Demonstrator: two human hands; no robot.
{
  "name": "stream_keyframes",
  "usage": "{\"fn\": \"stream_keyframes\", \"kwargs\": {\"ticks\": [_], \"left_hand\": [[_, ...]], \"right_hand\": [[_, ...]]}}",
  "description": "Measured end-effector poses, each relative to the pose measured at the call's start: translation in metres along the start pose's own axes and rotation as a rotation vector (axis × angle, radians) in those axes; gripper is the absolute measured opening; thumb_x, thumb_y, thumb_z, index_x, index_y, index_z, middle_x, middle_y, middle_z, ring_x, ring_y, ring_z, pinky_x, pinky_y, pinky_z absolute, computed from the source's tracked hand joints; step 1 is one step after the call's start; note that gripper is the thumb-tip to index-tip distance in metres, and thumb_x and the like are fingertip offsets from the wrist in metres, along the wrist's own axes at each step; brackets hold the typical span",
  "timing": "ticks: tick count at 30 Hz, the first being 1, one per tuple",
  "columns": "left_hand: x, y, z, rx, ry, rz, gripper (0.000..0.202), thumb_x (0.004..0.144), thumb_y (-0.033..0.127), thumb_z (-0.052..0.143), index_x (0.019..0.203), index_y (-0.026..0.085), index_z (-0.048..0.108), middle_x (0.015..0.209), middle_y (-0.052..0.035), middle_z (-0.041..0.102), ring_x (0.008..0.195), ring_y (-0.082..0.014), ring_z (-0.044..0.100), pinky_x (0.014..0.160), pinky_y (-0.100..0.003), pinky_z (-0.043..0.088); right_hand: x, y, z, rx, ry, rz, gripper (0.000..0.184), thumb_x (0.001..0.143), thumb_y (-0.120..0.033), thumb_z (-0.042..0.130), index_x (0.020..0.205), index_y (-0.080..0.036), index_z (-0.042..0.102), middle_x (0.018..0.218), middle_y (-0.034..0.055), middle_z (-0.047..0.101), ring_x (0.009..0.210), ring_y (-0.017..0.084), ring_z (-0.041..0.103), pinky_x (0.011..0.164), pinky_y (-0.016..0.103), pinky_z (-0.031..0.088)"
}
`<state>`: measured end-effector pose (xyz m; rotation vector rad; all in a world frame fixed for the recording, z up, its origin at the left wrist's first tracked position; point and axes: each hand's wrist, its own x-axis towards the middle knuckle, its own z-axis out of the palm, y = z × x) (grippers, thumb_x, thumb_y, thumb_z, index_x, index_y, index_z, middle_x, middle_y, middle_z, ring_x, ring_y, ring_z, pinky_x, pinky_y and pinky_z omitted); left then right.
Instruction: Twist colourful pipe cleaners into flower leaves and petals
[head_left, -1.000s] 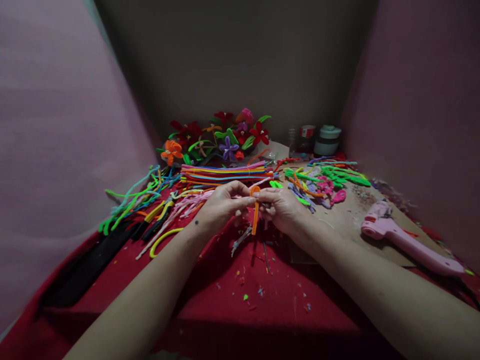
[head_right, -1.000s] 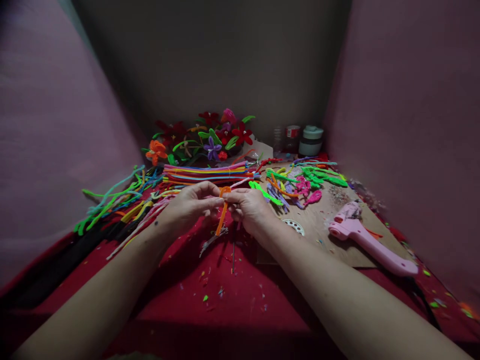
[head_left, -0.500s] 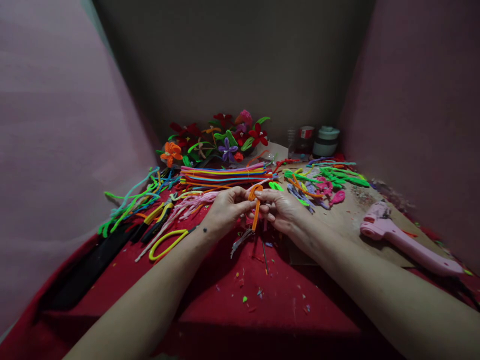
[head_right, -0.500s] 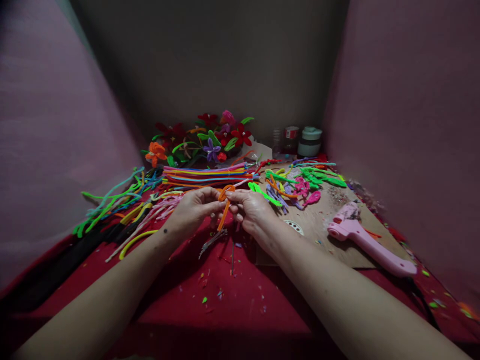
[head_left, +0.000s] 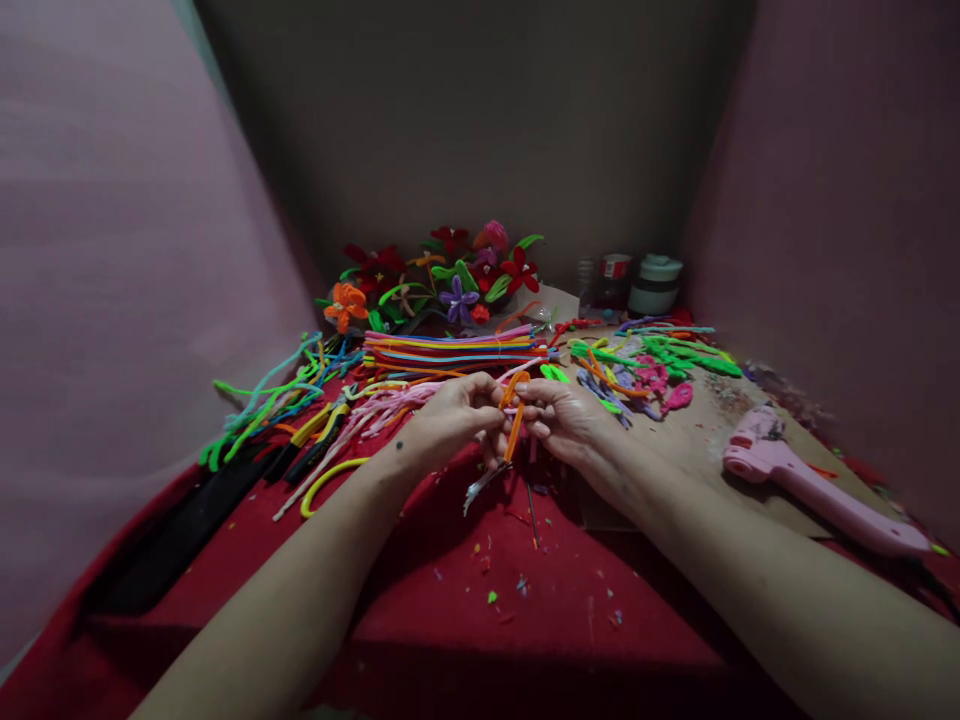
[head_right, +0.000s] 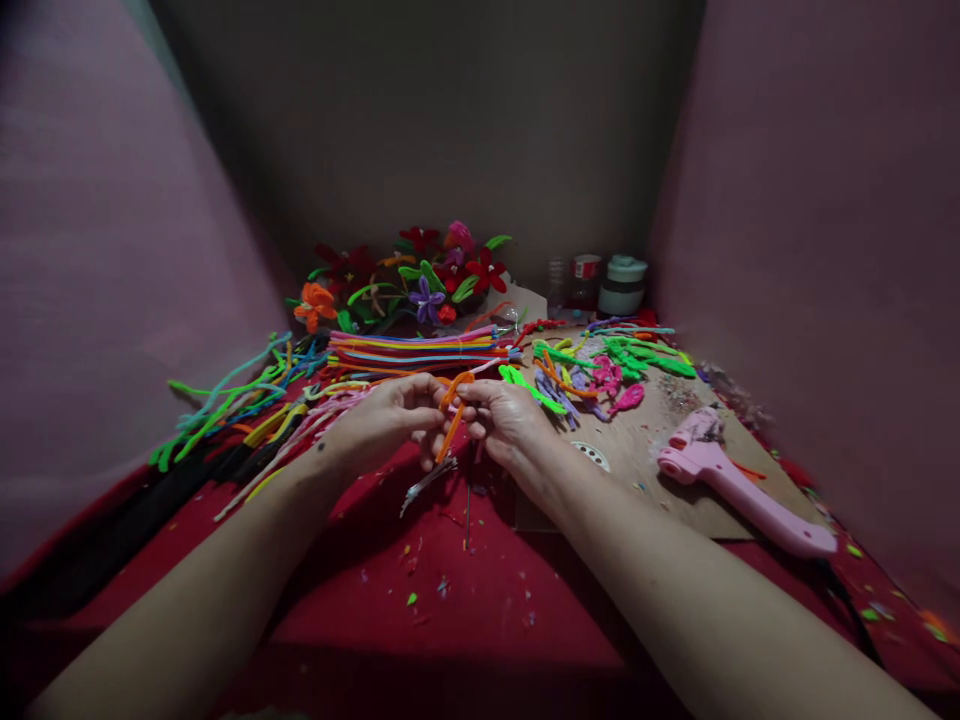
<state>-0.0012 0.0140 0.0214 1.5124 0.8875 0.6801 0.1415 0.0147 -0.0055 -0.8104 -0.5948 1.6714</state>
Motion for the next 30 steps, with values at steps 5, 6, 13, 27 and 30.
{"fn": "stream_keyframes", "kwargs": {"ticks": [5, 6, 13, 27, 30], "left_hand": [[0.000, -0.001, -0.004, -0.034, 0.025, 0.032, 0.021, 0.074, 0.031, 0.060, 0.081, 0.015, 0.051, 0.060, 0.0015, 0.058, 0.043, -0.0128, 0.058, 0.036, -0.023, 0.047], [0.000, 0.000, -0.004, -0.021, 0.035, 0.032, 0.021, 0.073, 0.032, 0.061, 0.079, 0.014, 0.052, 0.058, 0.0017, 0.057, 0.041, -0.0116, 0.056, 0.035, -0.022, 0.045], [0.001, 0.001, -0.004, -0.034, 0.139, 0.048, 0.022, 0.072, 0.030, 0.063, 0.068, 0.012, 0.052, 0.058, 0.0012, 0.056, 0.035, -0.0076, 0.048, 0.029, -0.019, 0.039], [0.002, 0.001, -0.008, 0.063, 0.243, 0.119, 0.015, 0.073, 0.025, 0.060, 0.071, 0.011, 0.054, 0.059, -0.0001, 0.058, 0.038, -0.0068, 0.048, 0.033, -0.018, 0.039], [0.002, 0.001, -0.008, 0.075, 0.261, 0.104, 0.015, 0.073, 0.025, 0.060, 0.072, 0.011, 0.054, 0.059, -0.0005, 0.059, 0.036, -0.0067, 0.047, 0.031, -0.018, 0.037]], "right_hand": [[0.001, -0.002, -0.001, -0.015, 0.000, -0.012, 0.008, 0.062, -0.004, 0.054, 0.061, -0.012, 0.054, 0.048, -0.0014, 0.053, 0.035, 0.003, 0.039, 0.029, 0.014, 0.023], [0.000, -0.002, -0.001, -0.023, 0.011, -0.020, 0.008, 0.062, -0.004, 0.054, 0.060, -0.012, 0.054, 0.047, -0.0016, 0.053, 0.034, 0.003, 0.039, 0.029, 0.014, 0.022], [-0.002, 0.000, -0.001, -0.065, -0.068, -0.061, 0.005, 0.062, -0.006, 0.059, 0.063, -0.010, 0.058, 0.052, 0.0009, 0.058, 0.040, 0.005, 0.047, 0.033, 0.014, 0.031], [-0.013, 0.006, 0.004, -0.331, -0.175, -0.131, 0.015, 0.064, -0.021, 0.068, 0.066, -0.014, 0.055, 0.054, -0.0002, 0.060, 0.039, 0.009, 0.053, 0.033, 0.019, 0.042], [-0.012, 0.003, 0.004, -0.218, -0.154, -0.194, 0.013, 0.064, -0.018, 0.066, 0.067, -0.013, 0.055, 0.056, 0.0009, 0.062, 0.042, 0.009, 0.055, 0.037, 0.019, 0.046]]}}
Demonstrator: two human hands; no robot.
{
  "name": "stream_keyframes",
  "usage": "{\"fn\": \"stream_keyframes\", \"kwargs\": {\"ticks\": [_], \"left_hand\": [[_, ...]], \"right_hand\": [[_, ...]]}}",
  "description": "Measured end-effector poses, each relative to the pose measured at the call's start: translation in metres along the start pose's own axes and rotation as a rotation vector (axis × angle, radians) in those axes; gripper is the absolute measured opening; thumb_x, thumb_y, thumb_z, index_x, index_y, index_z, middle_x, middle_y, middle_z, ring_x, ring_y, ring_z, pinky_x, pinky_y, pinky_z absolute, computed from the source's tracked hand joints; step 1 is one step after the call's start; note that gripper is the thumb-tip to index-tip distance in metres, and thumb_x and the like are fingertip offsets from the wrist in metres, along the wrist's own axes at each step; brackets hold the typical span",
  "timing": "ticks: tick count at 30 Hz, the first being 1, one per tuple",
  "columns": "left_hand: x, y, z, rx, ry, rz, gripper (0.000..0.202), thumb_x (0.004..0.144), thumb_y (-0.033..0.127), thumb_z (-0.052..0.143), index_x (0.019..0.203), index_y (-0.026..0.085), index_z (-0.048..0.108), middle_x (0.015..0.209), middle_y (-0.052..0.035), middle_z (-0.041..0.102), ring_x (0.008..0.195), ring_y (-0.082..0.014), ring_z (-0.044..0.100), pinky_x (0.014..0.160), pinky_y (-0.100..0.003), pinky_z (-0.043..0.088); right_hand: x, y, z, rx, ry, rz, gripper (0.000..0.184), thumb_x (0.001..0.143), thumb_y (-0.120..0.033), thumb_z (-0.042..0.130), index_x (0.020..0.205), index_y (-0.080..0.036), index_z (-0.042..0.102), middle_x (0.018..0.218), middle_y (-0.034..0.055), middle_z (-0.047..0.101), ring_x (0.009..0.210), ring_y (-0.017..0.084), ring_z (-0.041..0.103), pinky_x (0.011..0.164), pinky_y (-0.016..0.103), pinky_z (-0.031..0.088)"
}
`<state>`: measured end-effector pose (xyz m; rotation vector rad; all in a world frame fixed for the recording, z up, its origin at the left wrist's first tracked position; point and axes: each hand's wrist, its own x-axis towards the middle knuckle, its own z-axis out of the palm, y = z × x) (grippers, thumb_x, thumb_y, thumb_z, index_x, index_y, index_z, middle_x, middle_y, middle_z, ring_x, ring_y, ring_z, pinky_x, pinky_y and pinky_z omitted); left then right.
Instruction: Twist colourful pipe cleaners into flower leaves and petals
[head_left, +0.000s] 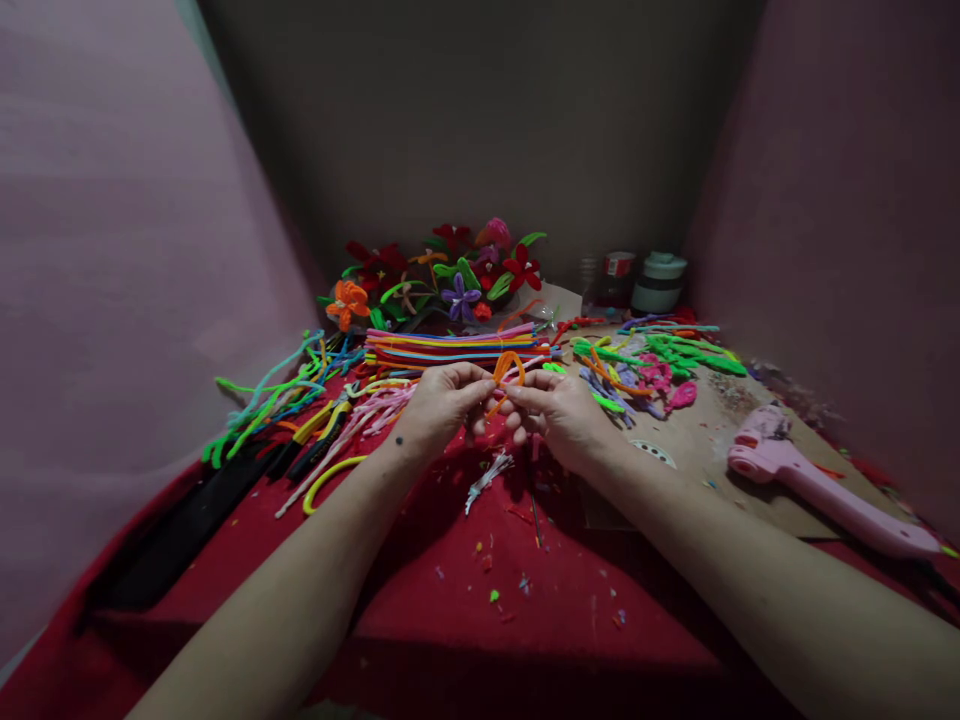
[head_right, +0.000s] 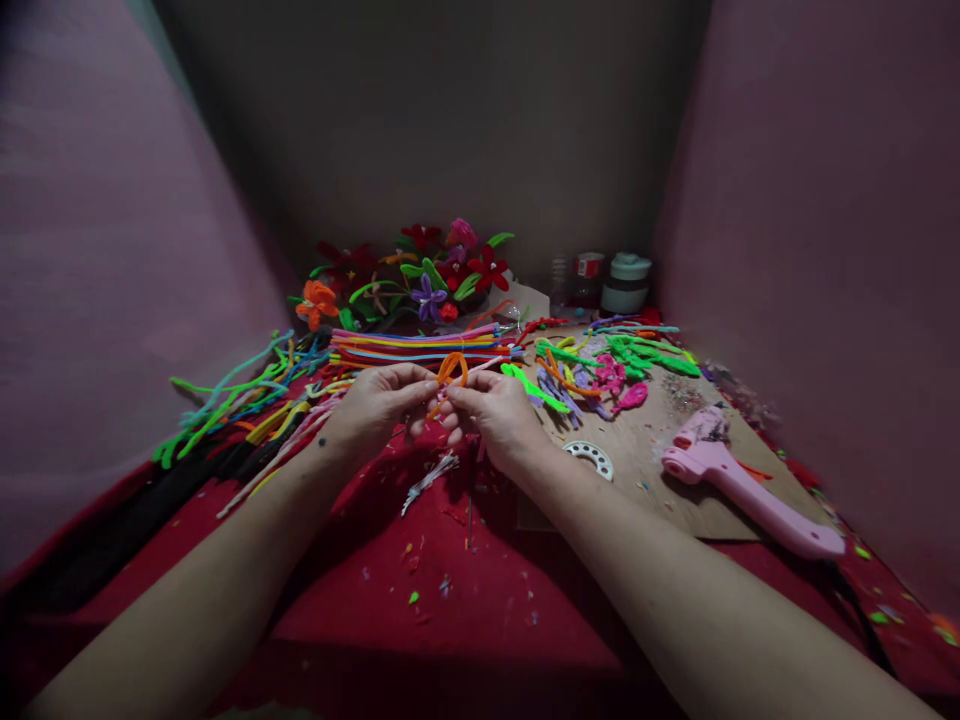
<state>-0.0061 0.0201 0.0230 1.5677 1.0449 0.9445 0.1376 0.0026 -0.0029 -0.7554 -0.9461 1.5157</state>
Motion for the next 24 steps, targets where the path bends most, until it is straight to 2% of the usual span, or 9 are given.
{"fn": "stream_keyframes", "kwargs": {"ticks": [8, 15, 20, 24], "left_hand": [[0.002, -0.003, 0.003, 0.020, 0.011, 0.019, 0.013, 0.072, 0.024, 0.059, 0.071, 0.012, 0.054, 0.056, 0.0021, 0.057, 0.032, -0.0064, 0.045, 0.028, -0.018, 0.034], [-0.002, 0.000, 0.010, 0.123, 0.066, 0.032, 0.009, 0.072, 0.021, 0.056, 0.070, 0.013, 0.053, 0.051, 0.0041, 0.054, 0.031, -0.0065, 0.045, 0.029, -0.018, 0.034], [-0.003, 0.000, 0.010, 0.146, 0.113, 0.040, 0.007, 0.072, 0.020, 0.054, 0.067, 0.015, 0.051, 0.051, 0.0045, 0.054, 0.032, -0.0068, 0.046, 0.030, -0.018, 0.036], [-0.001, -0.003, 0.009, 0.181, 0.127, 0.064, 0.008, 0.070, 0.020, 0.055, 0.065, 0.016, 0.052, 0.049, 0.0043, 0.054, 0.033, -0.0075, 0.048, 0.031, -0.018, 0.036]], "right_hand": [[0.002, -0.004, -0.001, 0.044, 0.185, -0.204, 0.014, 0.066, -0.018, 0.064, 0.066, -0.015, 0.051, 0.057, 0.0014, 0.063, 0.044, 0.010, 0.058, 0.039, 0.020, 0.048], [0.007, 0.001, -0.004, 0.018, 0.213, -0.315, 0.016, 0.066, -0.022, 0.066, 0.069, -0.015, 0.052, 0.053, -0.0026, 0.060, 0.042, 0.011, 0.057, 0.041, 0.023, 0.051], [0.003, -0.002, -0.002, -0.152, 0.220, -0.342, 0.015, 0.068, -0.026, 0.063, 0.070, -0.016, 0.052, 0.059, -0.0019, 0.061, 0.047, 0.011, 0.059, 0.041, 0.023, 0.050], [-0.004, -0.003, 0.002, -0.376, 0.230, -0.405, 0.010, 0.072, -0.025, 0.059, 0.068, -0.018, 0.053, 0.054, -0.0031, 0.058, 0.043, 0.010, 0.054, 0.042, 0.023, 0.047]]}}
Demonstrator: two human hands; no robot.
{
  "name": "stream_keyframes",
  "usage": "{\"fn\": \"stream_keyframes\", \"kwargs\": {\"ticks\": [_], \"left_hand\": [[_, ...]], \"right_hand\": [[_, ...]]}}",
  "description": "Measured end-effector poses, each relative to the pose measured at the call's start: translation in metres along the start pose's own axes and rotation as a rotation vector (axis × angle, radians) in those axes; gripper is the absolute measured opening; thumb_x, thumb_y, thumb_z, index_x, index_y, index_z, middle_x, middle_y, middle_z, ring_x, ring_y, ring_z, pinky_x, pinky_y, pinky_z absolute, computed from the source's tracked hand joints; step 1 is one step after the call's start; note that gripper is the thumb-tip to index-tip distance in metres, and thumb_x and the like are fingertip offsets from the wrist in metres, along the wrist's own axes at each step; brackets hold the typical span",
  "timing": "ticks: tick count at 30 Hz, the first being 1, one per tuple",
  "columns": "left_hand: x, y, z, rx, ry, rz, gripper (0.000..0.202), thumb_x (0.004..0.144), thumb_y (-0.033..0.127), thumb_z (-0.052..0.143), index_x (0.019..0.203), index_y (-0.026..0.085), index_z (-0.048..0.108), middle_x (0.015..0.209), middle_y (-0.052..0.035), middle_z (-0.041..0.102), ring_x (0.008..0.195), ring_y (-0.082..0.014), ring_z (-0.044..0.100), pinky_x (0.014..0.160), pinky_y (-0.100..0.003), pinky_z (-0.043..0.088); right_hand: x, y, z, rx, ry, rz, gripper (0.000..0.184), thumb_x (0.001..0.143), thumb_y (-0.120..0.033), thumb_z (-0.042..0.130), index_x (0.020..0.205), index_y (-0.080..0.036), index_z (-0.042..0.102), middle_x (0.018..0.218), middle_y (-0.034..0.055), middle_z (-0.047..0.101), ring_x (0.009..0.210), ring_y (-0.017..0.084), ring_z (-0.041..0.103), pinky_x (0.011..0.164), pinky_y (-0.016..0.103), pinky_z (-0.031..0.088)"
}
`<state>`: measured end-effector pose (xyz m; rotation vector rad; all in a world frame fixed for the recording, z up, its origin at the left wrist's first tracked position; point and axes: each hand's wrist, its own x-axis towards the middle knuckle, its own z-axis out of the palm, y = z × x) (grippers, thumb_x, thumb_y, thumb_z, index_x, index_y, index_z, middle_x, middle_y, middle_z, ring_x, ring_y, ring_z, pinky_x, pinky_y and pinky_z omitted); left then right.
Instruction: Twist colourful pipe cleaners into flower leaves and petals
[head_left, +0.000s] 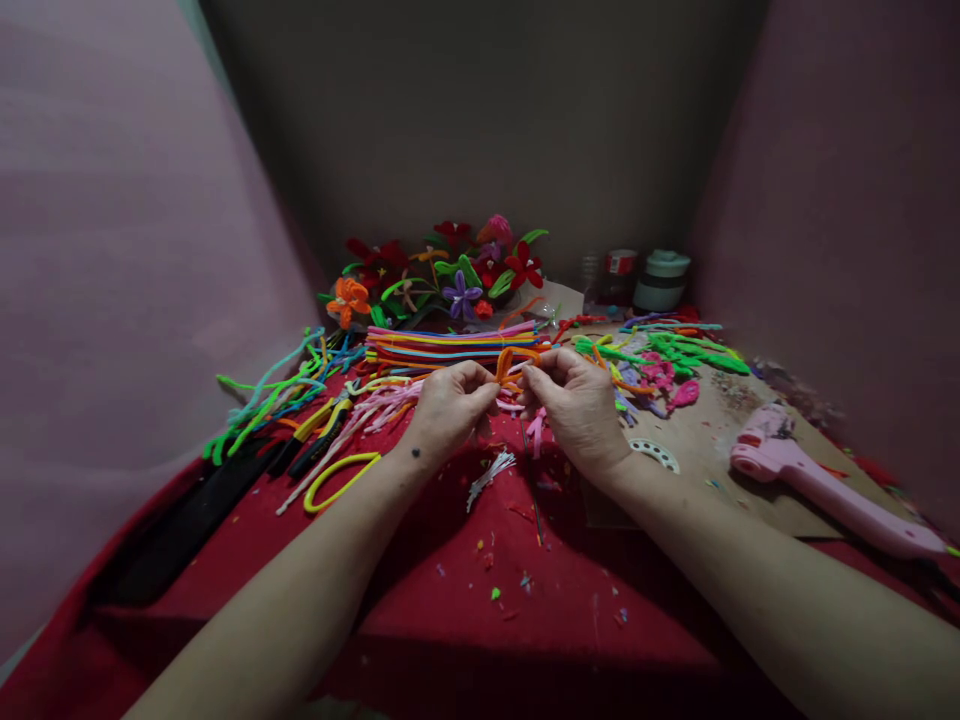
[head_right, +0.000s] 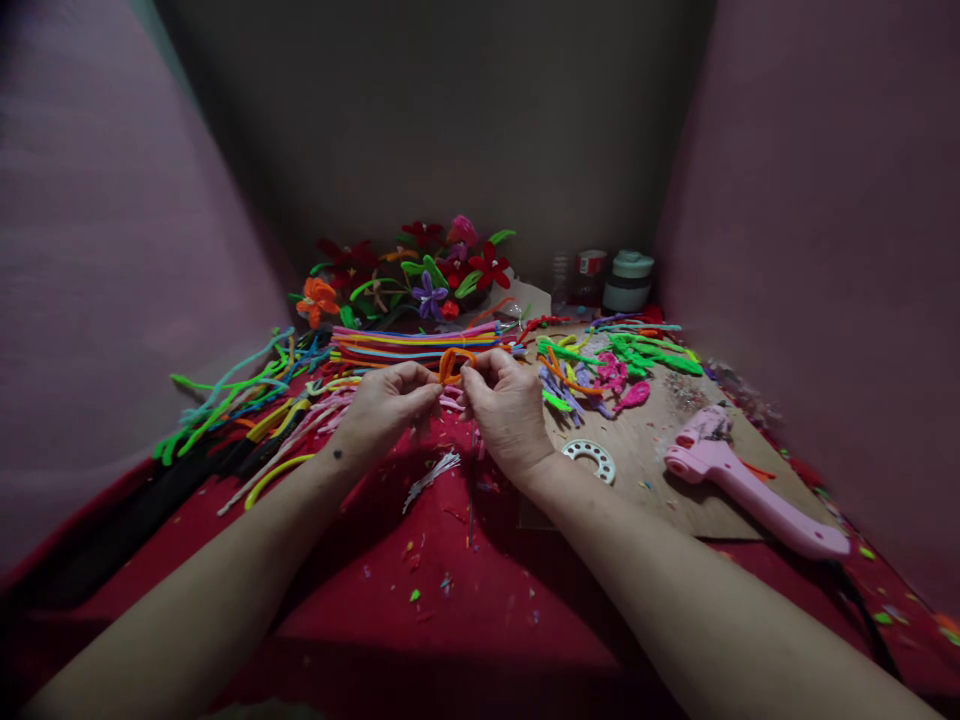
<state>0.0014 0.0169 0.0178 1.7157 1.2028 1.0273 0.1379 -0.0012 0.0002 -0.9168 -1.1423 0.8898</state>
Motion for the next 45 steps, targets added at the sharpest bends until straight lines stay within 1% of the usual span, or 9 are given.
{"fn": "stream_keyframes", "kwargs": {"ticks": [6, 12, 17, 20, 24, 29, 33, 39, 45], "left_hand": [[-0.001, -0.005, 0.003, 0.087, 0.036, 0.015, 0.011, 0.071, 0.024, 0.057, 0.064, 0.016, 0.052, 0.048, 0.0042, 0.054, 0.034, -0.0083, 0.049, 0.033, -0.018, 0.035], [-0.004, -0.006, 0.007, 0.096, -0.004, 0.111, 0.012, 0.074, 0.026, 0.055, 0.068, 0.015, 0.052, 0.054, 0.0037, 0.054, 0.039, -0.0080, 0.051, 0.040, -0.018, 0.039], [-0.005, -0.004, 0.009, 0.059, -0.073, 0.110, 0.011, 0.076, 0.025, 0.053, 0.073, 0.015, 0.053, 0.057, 0.0022, 0.057, 0.042, -0.0079, 0.052, 0.042, -0.019, 0.042], [-0.007, 0.000, 0.009, -0.065, -0.139, 0.046, 0.012, 0.076, 0.026, 0.053, 0.078, 0.015, 0.050, 0.060, 0.0018, 0.058, 0.041, -0.0103, 0.055, 0.038, -0.021, 0.044], [-0.005, 0.002, 0.006, -0.285, -0.179, -0.035, 0.025, 0.075, 0.029, 0.057, 0.092, 0.016, 0.044, 0.057, 0.0032, 0.058, 0.039, -0.0141, 0.057, 0.033, -0.022, 0.044], [-0.001, -0.002, 0.000, -0.316, -0.247, -0.080, 0.023, 0.072, 0.031, 0.062, 0.078, 0.014, 0.048, 0.057, 0.0012, 0.058, 0.039, -0.0123, 0.057, 0.033, -0.021, 0.044], [-0.002, -0.003, -0.002, -0.343, -0.294, -0.076, 0.025, 0.073, 0.034, 0.062, 0.085, 0.016, 0.052, 0.061, 0.0012, 0.060, 0.044, -0.0132, 0.059, 0.035, -0.021, 0.045], [0.001, -0.003, -0.007, -0.271, -0.261, -0.149, 0.020, 0.073, 0.031, 0.061, 0.071, 0.013, 0.053, 0.047, -0.0009, 0.059, 0.036, -0.0109, 0.052, 0.033, -0.019, 0.040], [0.007, 0.002, -0.019, -0.151, -0.249, -0.237, 0.012, 0.063, 0.021, 0.062, 0.057, 0.012, 0.057, 0.047, -0.0014, 0.058, 0.031, -0.0072, 0.044, 0.028, -0.017, 0.031]], "right_hand": [[-0.001, 0.004, 0.002, 0.009, -0.085, 0.069, 0.011, 0.068, -0.026, 0.063, 0.068, -0.016, 0.059, 0.056, -0.0008, 0.060, 0.047, 0.011, 0.055, 0.046, 0.024, 0.045], [0.004, 0.009, -0.003, 0.063, -0.119, 0.233, 0.018, 0.063, -0.030, 0.067, 0.061, -0.013, 0.060, 0.052, -0.0007, 0.057, 0.042, 0.008, 0.048, 0.041, 0.021, 0.038], [0.006, 0.005, -0.004, 0.224, -0.183, 0.293, 0.023, 0.064, -0.036, 0.066, 0.069, -0.013, 0.062, 0.057, 0.0001, 0.059, 0.047, 0.009, 0.052, 0.045, 0.022, 0.041], [0.009, 0.008, -0.004, 0.325, -0.208, 0.313, 0.026, 0.064, -0.037, 0.068, 0.072, -0.013, 0.061, 0.058, 0.0003, 0.060, 0.047, 0.010, 0.053, 0.045, 0.022, 0.040], [0.011, 0.015, -0.006, 0.381, -0.246, 0.324, 0.027, 0.061, -0.034, 0.071, 0.074, -0.013, 0.060, 0.061, 0.0014, 0.063, 0.048, 0.010, 0.055, 0.047, 0.022, 0.039], [0.012, 0.017, -0.005, 0.388, -0.247, 0.333, 0.028, 0.060, -0.035, 0.072, 0.073, -0.013, 0.060, 0.059, 0.0007, 0.062, 0.048, 0.010, 0.055, 0.049, 0.023, 0.042], [0.013, 0.017, -0.006, 0.370, -0.223, 0.342, 0.027, 0.059, -0.034, 0.072, 0.072, -0.014, 0.060, 0.057, -0.0002, 0.060, 0.047, 0.010, 0.053, 0.049, 0.024, 0.041], [0.012, 0.016, -0.006, 0.346, -0.250, 0.320, 0.023, 0.062, -0.033, 0.069, 0.068, -0.013, 0.059, 0.059, 0.0004, 0.060, 0.049, 0.009, 0.051, 0.050, 0.022, 0.040], [0.012, 0.014, -0.005, 0.311, -0.169, 0.333, 0.021, 0.060, -0.032, 0.070, 0.064, -0.014, 0.058, 0.050, -0.0015, 0.057, 0.044, 0.008, 0.049, 0.047, 0.022, 0.037]]}}
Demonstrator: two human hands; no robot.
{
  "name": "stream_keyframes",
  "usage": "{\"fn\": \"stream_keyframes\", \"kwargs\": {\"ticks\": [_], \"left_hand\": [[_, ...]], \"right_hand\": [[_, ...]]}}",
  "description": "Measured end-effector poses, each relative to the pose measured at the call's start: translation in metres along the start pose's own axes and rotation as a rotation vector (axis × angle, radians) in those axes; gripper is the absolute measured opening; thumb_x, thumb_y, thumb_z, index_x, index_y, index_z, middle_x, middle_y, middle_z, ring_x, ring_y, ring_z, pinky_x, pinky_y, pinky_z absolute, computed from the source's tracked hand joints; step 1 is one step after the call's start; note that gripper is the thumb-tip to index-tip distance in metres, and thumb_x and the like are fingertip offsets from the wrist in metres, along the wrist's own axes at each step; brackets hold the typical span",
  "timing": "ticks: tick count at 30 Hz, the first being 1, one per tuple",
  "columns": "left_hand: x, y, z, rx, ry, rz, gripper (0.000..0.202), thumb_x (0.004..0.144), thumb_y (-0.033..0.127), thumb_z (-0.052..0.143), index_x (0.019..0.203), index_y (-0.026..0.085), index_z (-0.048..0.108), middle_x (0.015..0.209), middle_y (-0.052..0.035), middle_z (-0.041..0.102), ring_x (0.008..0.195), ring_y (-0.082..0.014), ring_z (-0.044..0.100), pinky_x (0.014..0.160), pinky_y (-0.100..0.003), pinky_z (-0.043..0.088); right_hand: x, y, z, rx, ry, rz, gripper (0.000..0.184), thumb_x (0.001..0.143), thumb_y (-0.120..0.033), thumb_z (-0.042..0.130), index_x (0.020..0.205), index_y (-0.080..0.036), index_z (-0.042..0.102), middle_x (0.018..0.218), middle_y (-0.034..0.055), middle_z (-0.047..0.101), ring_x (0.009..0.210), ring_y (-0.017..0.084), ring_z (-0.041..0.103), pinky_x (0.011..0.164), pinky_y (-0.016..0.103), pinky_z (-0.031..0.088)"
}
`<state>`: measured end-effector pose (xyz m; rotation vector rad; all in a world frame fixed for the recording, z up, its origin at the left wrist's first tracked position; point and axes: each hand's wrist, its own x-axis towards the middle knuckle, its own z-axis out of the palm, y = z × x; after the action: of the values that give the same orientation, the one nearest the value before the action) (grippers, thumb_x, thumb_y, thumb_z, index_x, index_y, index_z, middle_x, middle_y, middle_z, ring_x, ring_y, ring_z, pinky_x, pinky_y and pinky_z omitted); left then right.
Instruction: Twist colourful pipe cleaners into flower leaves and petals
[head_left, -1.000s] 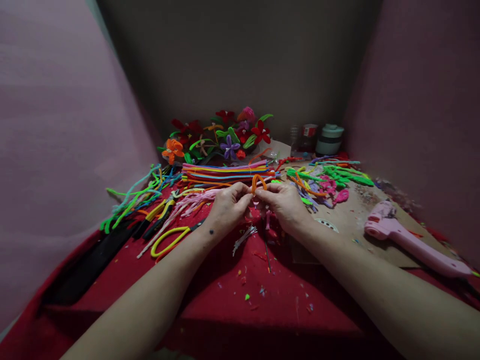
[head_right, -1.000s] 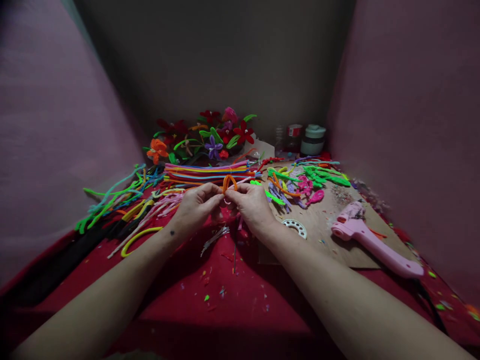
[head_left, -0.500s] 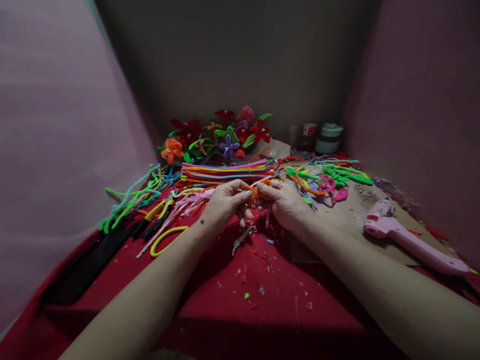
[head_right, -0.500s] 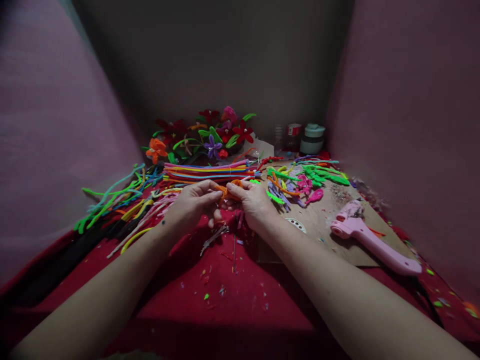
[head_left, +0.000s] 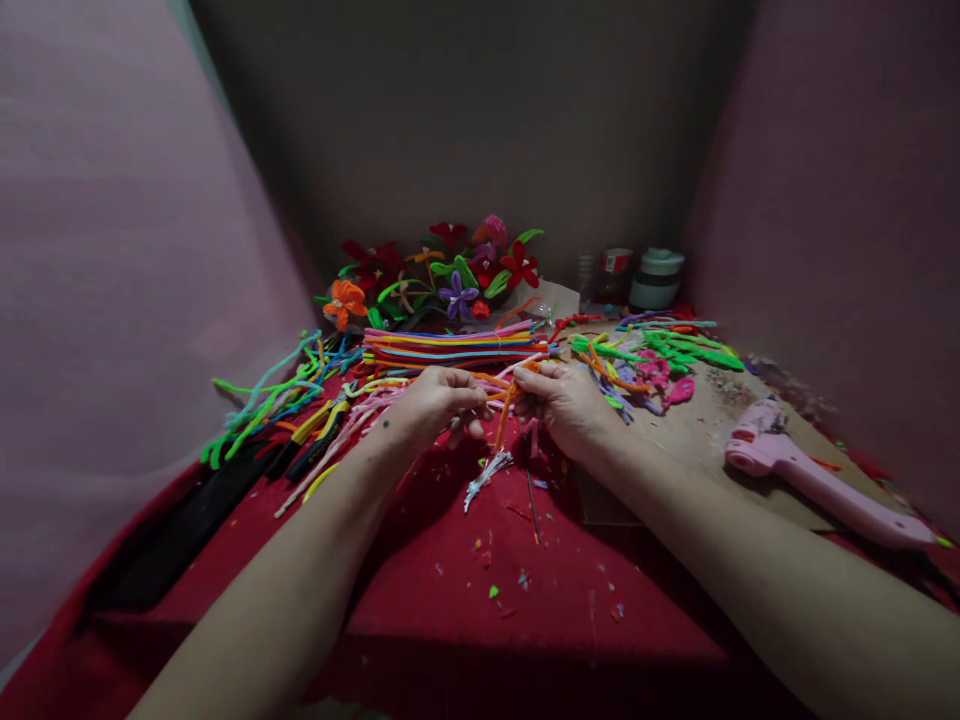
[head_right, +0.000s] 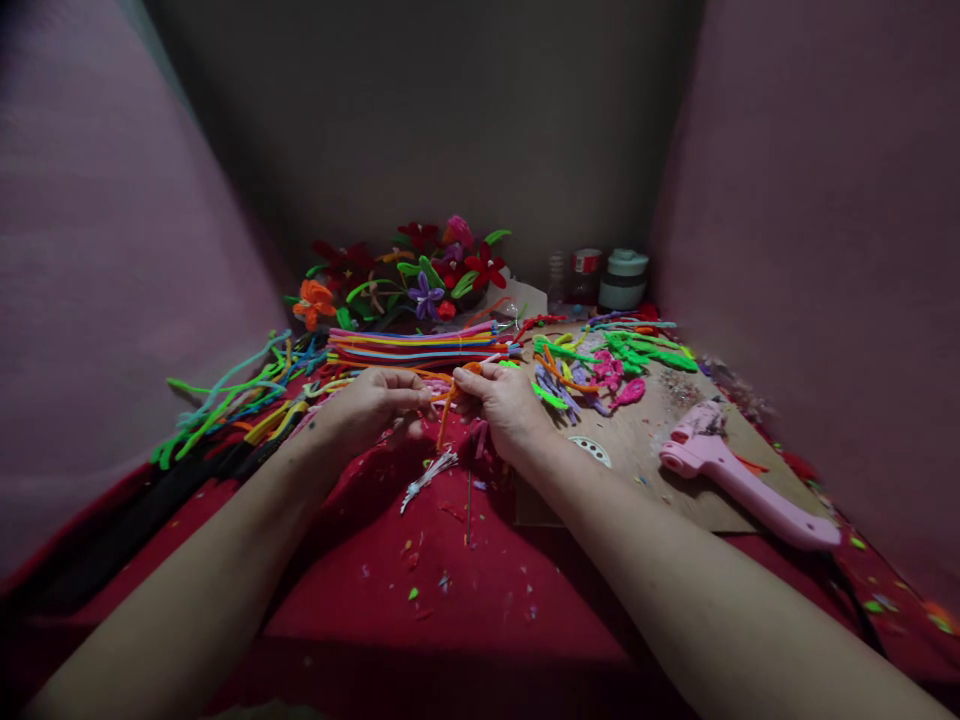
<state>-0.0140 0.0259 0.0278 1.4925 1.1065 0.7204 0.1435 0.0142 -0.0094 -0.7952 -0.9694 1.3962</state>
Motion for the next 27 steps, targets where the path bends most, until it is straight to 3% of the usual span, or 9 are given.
{"fn": "stream_keyframes", "kwargs": {"ticks": [6, 8, 10, 12, 18, 23, 27], "left_hand": [[0.001, -0.003, -0.002, 0.165, 0.006, -0.004, 0.013, 0.065, 0.025, 0.060, 0.060, 0.013, 0.058, 0.040, 0.0010, 0.051, 0.031, -0.0070, 0.038, 0.032, -0.018, 0.026], [0.004, -0.005, -0.003, 0.256, 0.136, 0.074, 0.012, 0.065, 0.025, 0.061, 0.067, 0.013, 0.060, 0.046, 0.0021, 0.052, 0.037, -0.0074, 0.041, 0.036, -0.018, 0.028], [0.005, -0.007, -0.001, 0.336, 0.315, 0.236, 0.017, 0.065, 0.023, 0.060, 0.079, 0.013, 0.061, 0.061, 0.0005, 0.059, 0.049, -0.0086, 0.049, 0.044, -0.017, 0.035], [0.005, -0.008, 0.002, 0.366, 0.402, 0.376, 0.023, 0.068, 0.022, 0.057, 0.090, 0.015, 0.059, 0.075, -0.0010, 0.062, 0.059, -0.0094, 0.053, 0.051, -0.018, 0.039], [-0.005, -0.001, 0.013, 0.266, 0.265, 0.391, 0.018, 0.076, 0.027, 0.052, 0.085, 0.015, 0.062, 0.054, 0.0032, 0.052, 0.043, -0.0065, 0.043, 0.044, -0.018, 0.034], [-0.009, 0.009, 0.006, 0.092, 0.177, 0.290, 0.023, 0.074, 0.034, 0.058, 0.083, 0.013, 0.060, 0.063, 0.0010, 0.058, 0.042, -0.0051, 0.043, 0.041, -0.018, 0.032], [-0.006, 0.005, 0.006, 0.170, 0.063, 0.219, 0.022, 0.067, 0.029, 0.065, 0.081, 0.012, 0.061, 0.056, 0.0033, 0.053, 0.042, -0.0056, 0.042, 0.040, -0.018, 0.030]], "right_hand": [[0.001, 0.001, -0.001, -0.018, 0.009, -0.020, 0.020, 0.061, -0.031, 0.070, 0.064, -0.014, 0.060, 0.052, -0.0009, 0.058, 0.043, 0.008, 0.049, 0.046, 0.023, 0.037], [0.001, 0.000, -0.002, -0.032, 0.025, -0.018, 0.020, 0.060, -0.030, 0.070, 0.062, -0.013, 0.059, 0.050, -0.0014, 0.056, 0.041, 0.008, 0.048, 0.044, 0.022, 0.036], [0.000, -0.001, -0.001, -0.049, 0.035, -0.020, 0.020, 0.060, -0.030, 0.070, 0.061, -0.013, 0.059, 0.049, -0.0014, 0.056, 0.041, 0.008, 0.048, 0.043, 0.022, 0.036], [-0.001, -0.002, 0.000, -0.062, 0.022, -0.012, 0.020, 0.061, -0.030, 0.070, 0.062, -0.013, 0.060, 0.049, -0.0009, 0.056, 0.041, 0.008, 0.048, 0.042, 0.021, 0.036], [-0.002, -0.002, 0.001, -0.143, -0.013, 0.052, 0.020, 0.067, -0.031, 0.064, 0.067, -0.012, 0.060, 0.048, 0.0003, 0.057, 0.039, 0.008, 0.048, 0.040, 0.021, 0.035], [-0.004, -0.003, 0.004, -0.196, -0.059, 0.025, 0.019, 0.069, -0.032, 0.062, 0.068, -0.013, 0.058, 0.052, -0.0003, 0.058, 0.041, 0.008, 0.050, 0.044, 0.021, 0.039], [-0.007, -0.003, 0.005, -0.179, -0.071, -0.004, 0.023, 0.066, -0.036, 0.065, 0.067, -0.013, 0.059, 0.050, -0.0024, 0.055, 0.042, 0.007, 0.047, 0.043, 0.021, 0.036]]}}
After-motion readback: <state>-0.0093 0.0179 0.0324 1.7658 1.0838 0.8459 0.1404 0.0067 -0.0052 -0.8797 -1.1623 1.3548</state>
